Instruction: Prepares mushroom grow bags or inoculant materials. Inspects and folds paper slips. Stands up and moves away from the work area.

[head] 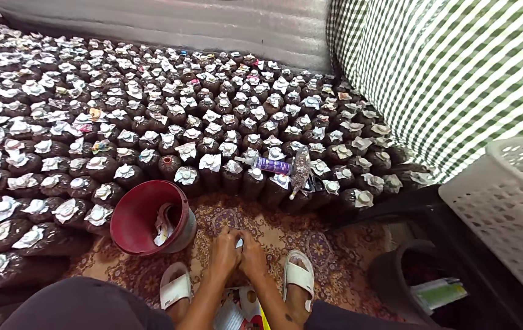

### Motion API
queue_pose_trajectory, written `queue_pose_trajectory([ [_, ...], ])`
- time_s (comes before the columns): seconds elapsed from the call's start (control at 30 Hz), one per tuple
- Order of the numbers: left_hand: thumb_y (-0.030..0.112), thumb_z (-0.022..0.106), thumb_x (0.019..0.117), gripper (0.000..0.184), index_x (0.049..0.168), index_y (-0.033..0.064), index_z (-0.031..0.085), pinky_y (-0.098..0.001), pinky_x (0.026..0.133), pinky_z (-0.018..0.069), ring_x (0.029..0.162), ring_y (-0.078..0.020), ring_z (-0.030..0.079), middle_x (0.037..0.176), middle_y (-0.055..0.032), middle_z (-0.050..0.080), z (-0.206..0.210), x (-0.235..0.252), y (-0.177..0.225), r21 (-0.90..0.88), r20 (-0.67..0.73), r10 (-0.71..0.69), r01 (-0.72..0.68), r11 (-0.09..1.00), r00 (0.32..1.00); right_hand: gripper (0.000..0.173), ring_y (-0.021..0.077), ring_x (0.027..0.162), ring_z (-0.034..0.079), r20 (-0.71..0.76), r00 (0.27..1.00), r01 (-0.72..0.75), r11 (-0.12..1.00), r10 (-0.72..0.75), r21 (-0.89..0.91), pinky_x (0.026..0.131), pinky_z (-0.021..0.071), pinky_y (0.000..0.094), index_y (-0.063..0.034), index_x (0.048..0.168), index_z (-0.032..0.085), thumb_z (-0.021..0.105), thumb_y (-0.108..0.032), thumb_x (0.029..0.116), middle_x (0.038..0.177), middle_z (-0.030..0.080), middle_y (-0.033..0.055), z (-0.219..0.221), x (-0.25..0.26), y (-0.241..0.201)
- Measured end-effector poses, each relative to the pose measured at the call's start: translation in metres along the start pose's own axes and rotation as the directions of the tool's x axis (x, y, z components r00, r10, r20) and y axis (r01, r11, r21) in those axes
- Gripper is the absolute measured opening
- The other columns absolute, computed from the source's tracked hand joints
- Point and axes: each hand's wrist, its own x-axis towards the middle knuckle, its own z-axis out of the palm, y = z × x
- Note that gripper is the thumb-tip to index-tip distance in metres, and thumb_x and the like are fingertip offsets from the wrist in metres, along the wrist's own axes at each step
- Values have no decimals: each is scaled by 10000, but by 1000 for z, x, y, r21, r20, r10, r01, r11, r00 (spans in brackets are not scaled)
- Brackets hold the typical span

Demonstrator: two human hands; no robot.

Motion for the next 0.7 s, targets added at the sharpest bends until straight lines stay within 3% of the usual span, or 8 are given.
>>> queue_pose_trajectory([
  [0.07, 212, 684, 903, 381, 1268, 105, 688, -479, 951, 552, 1118, -310, 665, 1321, -149, 621, 2, 4, 3, 63, 29, 18, -20, 998, 999, 729, 326, 1006, 725, 1, 1000, 1, 1000, -1, 17, 880, 577, 509, -96, 1614, 313, 569, -92, 931, 1414, 615, 144, 0, -1, 4],
  [0.13, 248, 705, 886, 397, 1259, 111, 692, -486, 967, 544, 1135, -306, 655, 1323, -138, 617, -2, 11, 3, 86, 77, 30, -37, 996, 997, 897, 327, 962, 727, 26, 997, -67, 997, 66, 26, 852, 577, 528, -149, 1640, 242, 669, -182, 853, 1255, 697, 134, -12, -7, 4],
  [0.23, 280, 768, 849, 411, 1219, 107, 720, -508, 1007, 519, 1163, -305, 639, 1271, -138, 653, -21, 26, -7, 80, 127, 49, -59, 995, 991, 759, 295, 1030, 693, 104, 985, -136, 990, 139, -30, 903, 548, 529, -152, 1527, 435, 733, -307, 846, 1193, 696, 94, -36, -31, 11],
  [0.33, 299, 813, 827, 387, 1168, 128, 750, -496, 989, 527, 1104, -273, 655, 1187, -114, 685, -30, 41, -31, 13, 156, 76, -79, 997, 985, 394, 285, 1126, 649, 266, 949, -147, 983, 171, -107, 969, 502, 539, -110, 1195, 688, 700, -344, 879, 1216, 668, 107, -60, -48, 11],
  [0.37, 290, 816, 826, 373, 1159, 135, 755, -485, 983, 533, 1090, -257, 663, 1179, -102, 692, -32, 43, -37, -12, 164, 81, -80, 997, 983, 363, 279, 1081, 664, 301, 937, -166, 984, 176, -58, 926, 523, 531, -102, 1112, 711, 695, -379, 877, 1152, 685, 109, -65, -49, 9],
  [0.43, 268, 818, 827, 358, 1152, 129, 756, -461, 960, 552, 1040, -230, 677, 1152, -96, 694, -34, 45, -45, -75, 170, 88, -77, 994, 982, 334, 238, 882, 660, 274, 957, -185, 935, 100, 303, 791, 542, 471, -65, 928, 703, 724, -392, 860, 934, 680, 101, -64, -44, 17],
  [0.53, 269, 797, 841, 371, 1179, 123, 751, -444, 957, 552, 1026, -220, 680, 1159, -103, 694, -31, 42, -50, -121, 165, 105, -86, 989, 981, 176, 135, 869, 617, 124, 992, -102, 624, 7, 774, 800, 515, 343, -84, 777, 688, 720, -241, 849, 889, 650, 27, -51, -31, 34],
  [0.7, 297, 761, 854, 389, 1206, 134, 743, -438, 963, 544, 1042, -233, 669, 1186, -117, 676, -13, 34, -37, -102, 145, 142, -128, 986, 979, 255, 96, 777, 592, 35, 996, -76, 560, 84, 825, 765, 488, 316, -71, 748, 672, 571, -179, 956, 781, 641, -3, -67, 4, 23],
])
